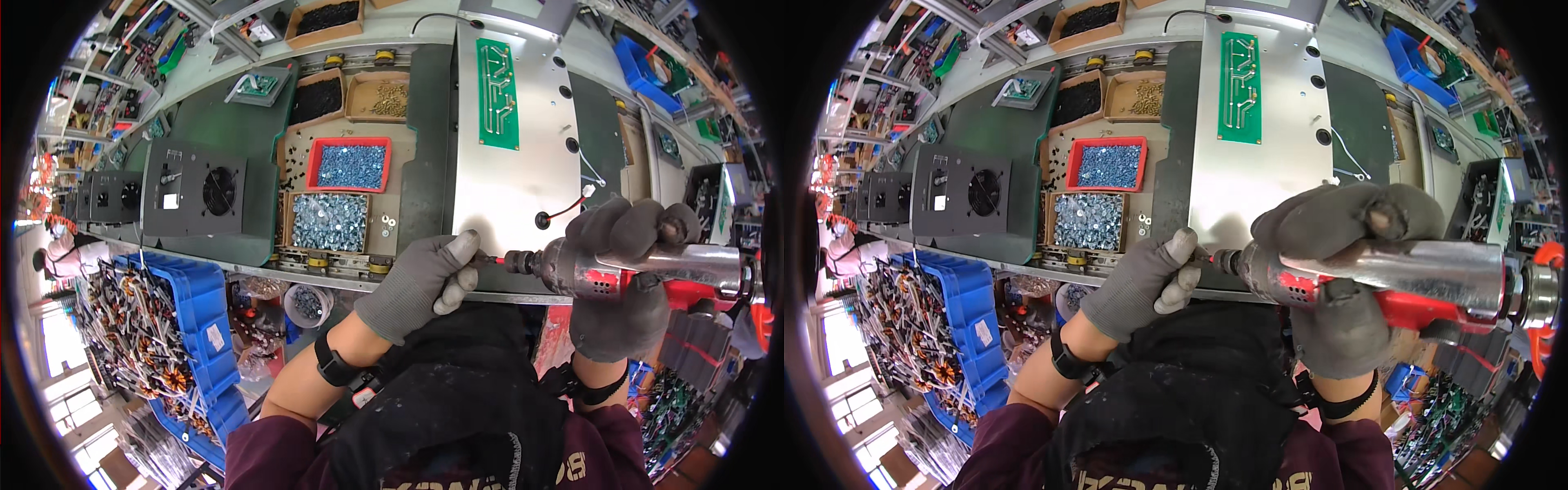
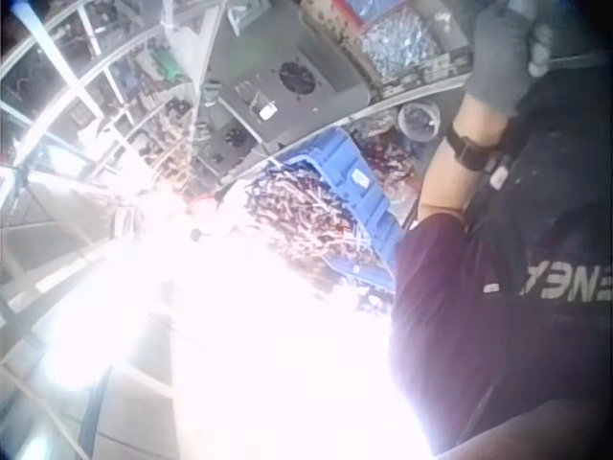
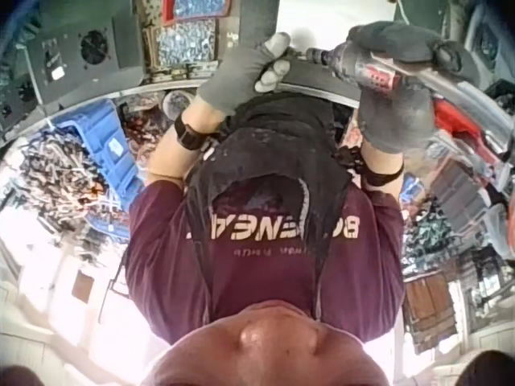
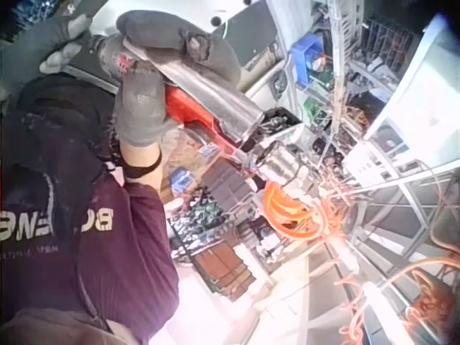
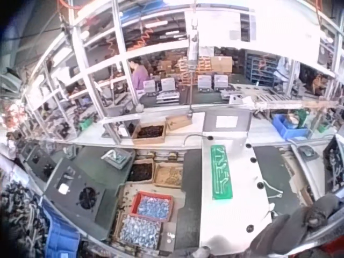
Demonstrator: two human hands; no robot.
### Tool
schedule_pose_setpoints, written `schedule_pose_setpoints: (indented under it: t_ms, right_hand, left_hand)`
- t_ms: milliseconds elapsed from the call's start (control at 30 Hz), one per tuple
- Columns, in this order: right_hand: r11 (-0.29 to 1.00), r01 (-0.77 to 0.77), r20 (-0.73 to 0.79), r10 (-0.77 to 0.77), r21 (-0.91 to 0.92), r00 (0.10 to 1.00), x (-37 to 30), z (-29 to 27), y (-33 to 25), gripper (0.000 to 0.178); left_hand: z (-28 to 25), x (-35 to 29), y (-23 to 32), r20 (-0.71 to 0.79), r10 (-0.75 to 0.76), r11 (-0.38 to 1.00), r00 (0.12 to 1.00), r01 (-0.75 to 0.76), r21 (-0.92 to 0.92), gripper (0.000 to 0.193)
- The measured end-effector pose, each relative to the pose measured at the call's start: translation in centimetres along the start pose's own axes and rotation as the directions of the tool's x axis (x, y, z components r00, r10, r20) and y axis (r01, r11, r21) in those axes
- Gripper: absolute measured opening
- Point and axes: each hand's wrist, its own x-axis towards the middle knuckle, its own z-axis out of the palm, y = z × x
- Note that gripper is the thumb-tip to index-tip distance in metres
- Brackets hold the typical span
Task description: Assembling and securing electronic components and housings for power units on an industrial line.
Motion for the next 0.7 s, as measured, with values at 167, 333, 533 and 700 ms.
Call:
schedule_pose_setpoints:
  t_ms: [167, 333, 533, 700]
  right_hand:
    - [0.992, -0.129, 0.033, 0.129, -0.001, 0.991, -0.2, 1.6, -0.5, 0.038]
    - [0.993, -0.022, 0.093, 0.032, -0.113, 0.995, -0.3, 2.2, -0.5, 0.040]
    - [0.983, -0.011, 0.126, 0.034, -0.182, 0.991, -0.3, 0.5, 0.0, 0.040]
    - [0.910, -0.071, 0.024, 0.088, -0.408, 0.996, -1.2, -0.2, 2.1, 0.049]
  left_hand:
    - [0.3, -0.3, -0.4, -0.002, 0.035, 0.999, 0.999, -0.035, -0.040, 0.048]
    - [-0.8, -0.1, -1.3, 0.067, -0.009, 1.000, 0.998, 0.009, 0.008, 0.053]
    - [-3.4, 3.1, -4.5, -0.147, 0.758, 0.434, 0.636, -0.323, 0.841, 0.060]
    - [-3.9, 4.6, -7.0, -0.095, 0.709, 0.377, 0.698, -0.262, 0.888, 0.064]
